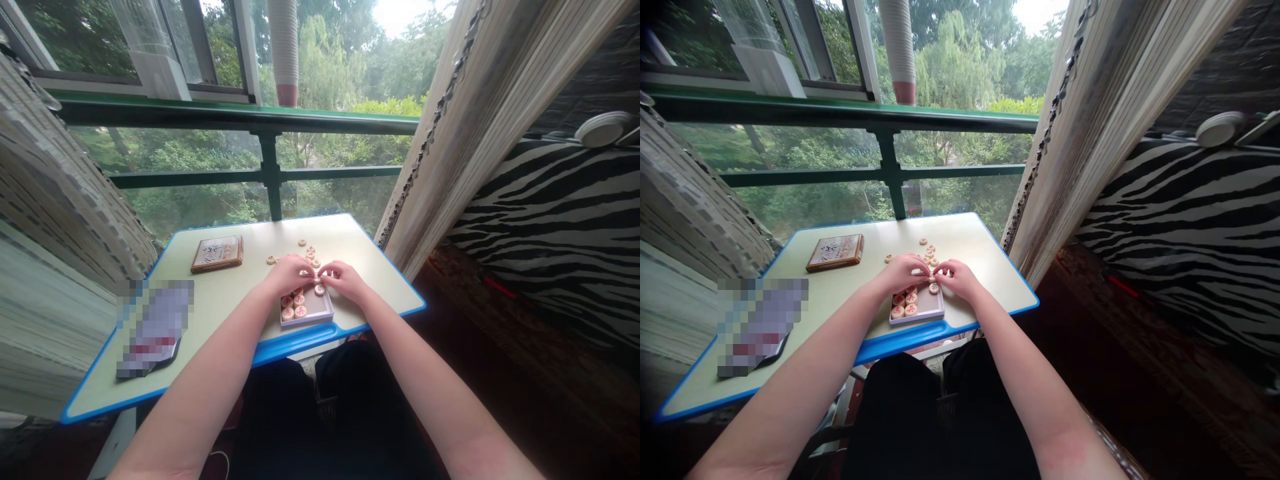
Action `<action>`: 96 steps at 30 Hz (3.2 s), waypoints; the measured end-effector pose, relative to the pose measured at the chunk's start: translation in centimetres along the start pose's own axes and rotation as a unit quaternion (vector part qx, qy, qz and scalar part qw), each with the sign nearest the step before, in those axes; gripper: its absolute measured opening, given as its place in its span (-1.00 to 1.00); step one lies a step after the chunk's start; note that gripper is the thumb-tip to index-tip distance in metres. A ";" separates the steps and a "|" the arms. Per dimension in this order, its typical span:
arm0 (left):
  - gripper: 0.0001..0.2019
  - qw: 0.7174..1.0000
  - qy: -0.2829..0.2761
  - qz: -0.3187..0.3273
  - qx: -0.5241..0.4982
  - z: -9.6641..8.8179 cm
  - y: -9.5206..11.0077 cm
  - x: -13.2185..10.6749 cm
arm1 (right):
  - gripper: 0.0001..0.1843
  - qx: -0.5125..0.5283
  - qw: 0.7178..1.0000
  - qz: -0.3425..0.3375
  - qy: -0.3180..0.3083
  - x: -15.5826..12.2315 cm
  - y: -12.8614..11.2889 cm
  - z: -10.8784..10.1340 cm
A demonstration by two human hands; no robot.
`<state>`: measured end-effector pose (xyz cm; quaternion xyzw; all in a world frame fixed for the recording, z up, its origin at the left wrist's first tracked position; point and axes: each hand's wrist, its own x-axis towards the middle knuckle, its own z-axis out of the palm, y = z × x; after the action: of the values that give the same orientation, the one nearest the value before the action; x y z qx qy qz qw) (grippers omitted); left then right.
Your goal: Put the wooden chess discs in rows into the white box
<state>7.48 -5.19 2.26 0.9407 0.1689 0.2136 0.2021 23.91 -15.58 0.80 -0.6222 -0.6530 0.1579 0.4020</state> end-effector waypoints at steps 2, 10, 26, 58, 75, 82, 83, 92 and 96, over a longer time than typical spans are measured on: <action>-0.91 1.000 -0.003 0.001 -0.003 0.0 -0.1 0.0 | -0.88 -0.003 1.000 0.001 -0.001 0.0 -0.1 0.0; -0.87 1.000 0.001 -0.006 -0.017 -0.2 0.0 0.0 | -0.86 0.001 1.000 0.003 0.000 0.0 0.0 -0.1; -0.90 1.000 -0.003 -0.018 -0.010 -0.2 0.1 -0.1 | -0.87 0.003 1.000 0.001 -0.005 0.0 0.1 -0.1; -0.73 0.946 0.230 -0.219 -0.060 -1.4 -4.4 -1.2 | -0.79 0.036 0.997 0.061 -0.020 4.6 -1.8 -0.4; -0.82 0.931 0.260 -0.247 -0.065 -0.7 -5.5 -0.9 | -0.86 -0.090 0.991 -0.057 -0.081 9.2 0.6 2.3; -0.80 0.933 0.249 -0.246 -0.081 -0.5 -5.1 -0.9 | -0.84 -0.098 0.990 -0.058 -0.080 9.3 0.6 2.2; -0.80 0.933 0.247 -0.248 -0.079 -0.4 -5.1 -0.9 | -0.84 -0.095 0.991 -0.056 -0.075 9.2 0.6 2.0; -0.80 0.931 0.251 -0.254 -0.081 -0.3 -5.3 -1.0 | -0.78 -0.068 0.992 -0.034 -0.097 9.2 1.4 0.9; -0.80 0.936 0.251 -0.239 -0.065 -0.3 -4.9 -0.9 | -0.82 -0.089 0.989 -0.040 -0.114 9.2 1.6 0.8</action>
<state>5.43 -1.21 0.02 0.7729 0.4197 0.3991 0.2592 25.33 -6.40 2.25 -0.6065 -0.7304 0.1527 0.2745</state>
